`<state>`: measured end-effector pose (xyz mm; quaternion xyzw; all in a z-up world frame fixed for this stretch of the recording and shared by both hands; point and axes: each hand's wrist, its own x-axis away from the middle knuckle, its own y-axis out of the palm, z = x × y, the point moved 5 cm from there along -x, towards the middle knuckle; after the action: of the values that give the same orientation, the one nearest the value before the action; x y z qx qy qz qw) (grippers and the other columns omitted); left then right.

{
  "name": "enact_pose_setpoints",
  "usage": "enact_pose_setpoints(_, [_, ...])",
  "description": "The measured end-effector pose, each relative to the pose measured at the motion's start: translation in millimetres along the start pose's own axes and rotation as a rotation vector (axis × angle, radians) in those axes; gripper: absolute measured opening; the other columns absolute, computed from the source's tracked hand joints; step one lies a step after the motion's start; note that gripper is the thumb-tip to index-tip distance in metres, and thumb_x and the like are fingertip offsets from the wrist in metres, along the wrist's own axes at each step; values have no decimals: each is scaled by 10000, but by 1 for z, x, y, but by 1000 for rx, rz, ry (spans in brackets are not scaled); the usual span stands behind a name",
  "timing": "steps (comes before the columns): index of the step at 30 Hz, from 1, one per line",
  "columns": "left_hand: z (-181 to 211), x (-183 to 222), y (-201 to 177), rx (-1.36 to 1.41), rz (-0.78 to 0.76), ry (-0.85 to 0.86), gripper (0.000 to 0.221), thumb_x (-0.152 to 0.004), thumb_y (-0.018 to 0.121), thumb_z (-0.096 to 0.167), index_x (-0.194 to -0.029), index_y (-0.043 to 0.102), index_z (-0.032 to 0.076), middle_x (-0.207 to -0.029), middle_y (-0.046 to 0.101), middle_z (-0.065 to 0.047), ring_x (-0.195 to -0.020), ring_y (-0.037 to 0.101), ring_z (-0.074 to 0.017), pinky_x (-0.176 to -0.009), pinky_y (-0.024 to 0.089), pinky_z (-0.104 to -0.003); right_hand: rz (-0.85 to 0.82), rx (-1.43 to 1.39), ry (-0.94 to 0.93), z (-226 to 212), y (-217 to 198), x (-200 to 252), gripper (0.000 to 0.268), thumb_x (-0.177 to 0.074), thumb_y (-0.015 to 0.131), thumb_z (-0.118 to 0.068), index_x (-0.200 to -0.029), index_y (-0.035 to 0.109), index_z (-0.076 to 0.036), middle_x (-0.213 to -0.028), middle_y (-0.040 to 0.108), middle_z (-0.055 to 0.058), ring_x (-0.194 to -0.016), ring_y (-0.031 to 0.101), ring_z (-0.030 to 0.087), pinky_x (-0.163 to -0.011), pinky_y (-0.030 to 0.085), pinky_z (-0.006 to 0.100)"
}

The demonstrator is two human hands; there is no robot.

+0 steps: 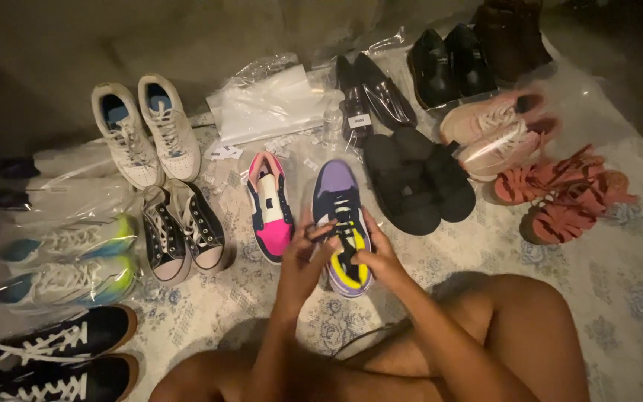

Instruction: A person sits on the floor and organizes several pairs of shoes, including sneakers and boots. They are seen inspecting the shoes, adjusting the laces, and arranging them on a mat.

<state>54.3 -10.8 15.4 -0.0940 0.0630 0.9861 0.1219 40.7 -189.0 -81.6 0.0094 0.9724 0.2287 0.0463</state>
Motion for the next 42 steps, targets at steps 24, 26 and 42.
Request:
enact_pose_setpoints(24, [-59, 0, -11, -206, -292, -281, 878, -677, 675, 11, -1534, 502, 93, -1575, 430, -243, -1477, 364, -366, -1200, 337, -452, 75, 57, 278, 14, 14, 13, 1387, -624, 744, 243, -1647, -77, -207, -1627, 235, 204, -1316, 499, 376, -1022, 528, 418])
enact_pose_setpoints(26, [-81, 2, -17, -284, -299, -316, 876, -669, 679, 48, -1525, 522, 154, -1541, 501, -191, -1451, 429, -333, -1190, 366, -415, 1, 270, 341, 8, 23, 14, 1466, -626, 914, 50, -1643, -124, -144, -1658, 113, 283, -1485, 273, 420, -1172, 340, 482])
enact_pose_setpoints(42, [-82, 27, 4, -359, -81, -350, 852, -709, 742, 145, -1526, 498, 125, -1380, 607, -287, -1280, 569, -450, -1049, 501, -520, 36, 511, 314, 44, -30, -3, 1077, -598, 687, 59, -1608, 367, -139, -1326, 631, 146, -934, 653, 226, -717, 593, 338])
